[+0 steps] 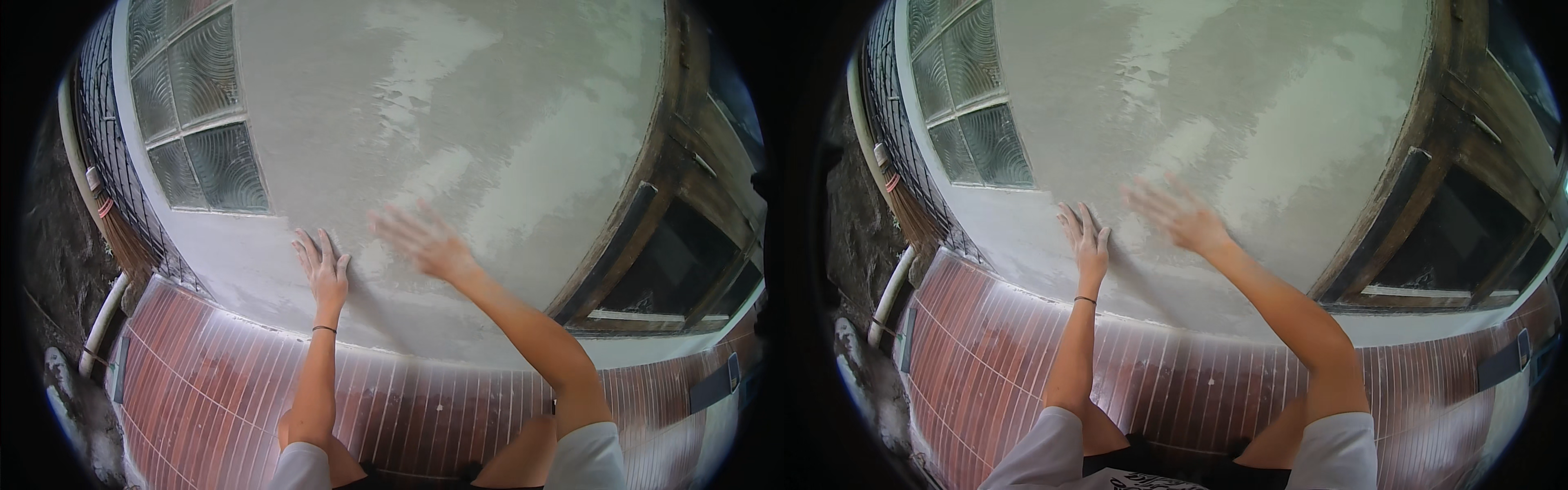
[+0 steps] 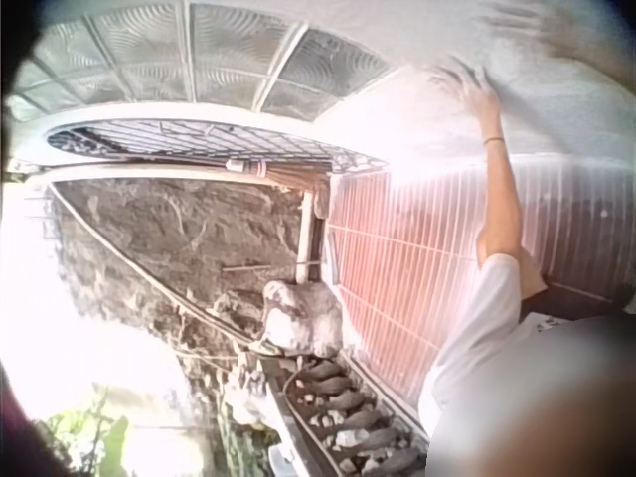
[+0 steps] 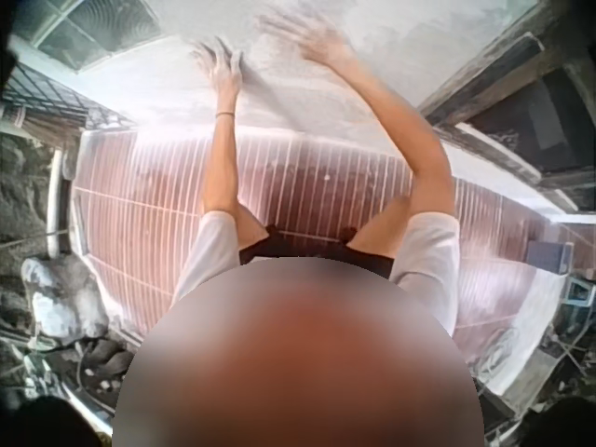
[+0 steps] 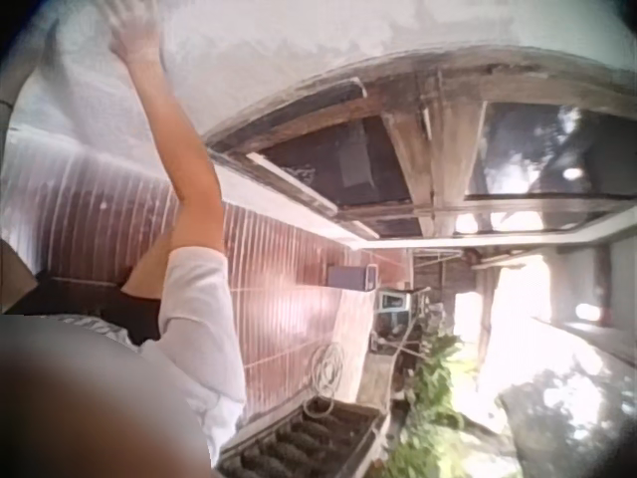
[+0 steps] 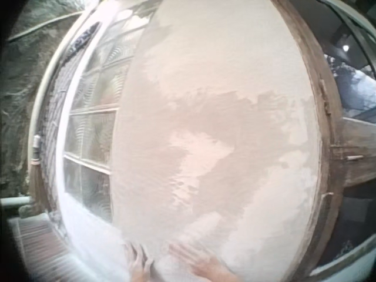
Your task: The person smooths a freshly plastered wall by hand, moving from the lower edge upward and across the surface. They use both hands to rub and even out the plaster, working around a glass block window and a wooden door frame.
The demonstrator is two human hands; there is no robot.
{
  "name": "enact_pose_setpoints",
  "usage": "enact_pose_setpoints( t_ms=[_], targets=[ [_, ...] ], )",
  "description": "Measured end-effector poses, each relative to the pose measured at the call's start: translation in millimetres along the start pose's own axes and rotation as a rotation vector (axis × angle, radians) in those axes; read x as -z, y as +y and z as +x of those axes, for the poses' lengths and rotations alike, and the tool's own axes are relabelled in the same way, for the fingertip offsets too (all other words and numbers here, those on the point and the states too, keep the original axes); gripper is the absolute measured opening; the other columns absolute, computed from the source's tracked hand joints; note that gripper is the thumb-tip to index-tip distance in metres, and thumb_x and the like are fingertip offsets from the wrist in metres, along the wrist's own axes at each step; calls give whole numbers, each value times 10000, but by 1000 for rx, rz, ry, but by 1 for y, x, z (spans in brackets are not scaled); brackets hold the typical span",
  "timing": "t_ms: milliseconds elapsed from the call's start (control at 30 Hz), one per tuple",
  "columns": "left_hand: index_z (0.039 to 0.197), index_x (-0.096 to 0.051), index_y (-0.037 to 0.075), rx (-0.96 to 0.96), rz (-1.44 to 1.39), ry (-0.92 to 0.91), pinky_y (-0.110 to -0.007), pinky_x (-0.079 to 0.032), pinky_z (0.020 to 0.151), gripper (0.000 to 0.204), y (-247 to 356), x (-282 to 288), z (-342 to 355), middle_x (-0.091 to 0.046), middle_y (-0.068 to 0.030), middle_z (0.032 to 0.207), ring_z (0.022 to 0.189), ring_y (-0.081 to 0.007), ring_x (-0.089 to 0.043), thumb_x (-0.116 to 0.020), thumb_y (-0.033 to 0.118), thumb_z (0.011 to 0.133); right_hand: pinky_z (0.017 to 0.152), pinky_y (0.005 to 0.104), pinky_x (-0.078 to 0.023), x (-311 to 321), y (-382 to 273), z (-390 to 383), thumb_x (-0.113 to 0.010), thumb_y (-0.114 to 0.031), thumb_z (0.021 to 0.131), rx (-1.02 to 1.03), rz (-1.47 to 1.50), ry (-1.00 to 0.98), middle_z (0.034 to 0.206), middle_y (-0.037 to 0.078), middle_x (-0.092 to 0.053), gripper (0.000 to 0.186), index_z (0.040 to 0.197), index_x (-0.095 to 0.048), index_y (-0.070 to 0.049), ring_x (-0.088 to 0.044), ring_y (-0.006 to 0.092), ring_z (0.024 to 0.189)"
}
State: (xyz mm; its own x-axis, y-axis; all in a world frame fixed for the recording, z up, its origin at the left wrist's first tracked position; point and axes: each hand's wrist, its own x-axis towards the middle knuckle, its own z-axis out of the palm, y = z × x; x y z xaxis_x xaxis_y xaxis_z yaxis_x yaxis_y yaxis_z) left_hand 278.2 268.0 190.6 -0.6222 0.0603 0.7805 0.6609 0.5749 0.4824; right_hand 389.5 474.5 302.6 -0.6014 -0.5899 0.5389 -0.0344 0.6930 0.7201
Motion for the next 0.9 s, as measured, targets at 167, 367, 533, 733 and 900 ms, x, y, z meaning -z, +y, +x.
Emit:
enact_pose_setpoints(
  t_ms=[167,367,533,733,900],
  targets=[
    [1504,-319,115,-119,106,-38,-555,-185,1148,935,-8,21,0,-161,-186,1589,1440,-443,-163,-745,441,738,1214,454,-101,-9,-16,12,-525,-156,829,-268,81,40,1597,-38,-227,713,1509,-322,-223,-201,165,1470],
    [1516,-267,107,-144,263,-173,-543,-212,1149,1117,-9,37,1,-159,-189,1587,1445,-421,-167,-803,446,597,1227,444,-31,-35,-95,-110,-512,-139,839,616,-200,-395,1627,-36,-76,824,1552,-109,-233,-84,170,1493],
    [1514,-267,118,-140,222,-90,-531,-216,1157,1159,-11,26,1,-148,-190,1589,1446,-423,-159,-841,377,542,1222,457,-76,-26,-35,-73,-532,-127,830,75,-80,-123,1623,-44,-115,815,1544,-170,-276,-129,179,1488],
    [1511,-284,143,-118,210,-71,-521,-252,1149,1149,-12,22,-1,-151,-183,1589,1444,-426,-161,-848,349,531,1212,488,-96,-16,-29,-24,-547,-138,814,-302,-76,41,1615,-47,-159,820,1542,-197,-281,-168,170,1480],
    [1510,-293,148,-58,125,-79,-514,-268,1144,1155,-9,20,-6,-130,-162,1598,1445,-423,-163,-856,324,517,1227,441,-61,-37,-99,-82,-538,-131,823,294,-117,-257,1626,-43,-83,847,1555,-115,-193,-66,148,1492]
  ],
)
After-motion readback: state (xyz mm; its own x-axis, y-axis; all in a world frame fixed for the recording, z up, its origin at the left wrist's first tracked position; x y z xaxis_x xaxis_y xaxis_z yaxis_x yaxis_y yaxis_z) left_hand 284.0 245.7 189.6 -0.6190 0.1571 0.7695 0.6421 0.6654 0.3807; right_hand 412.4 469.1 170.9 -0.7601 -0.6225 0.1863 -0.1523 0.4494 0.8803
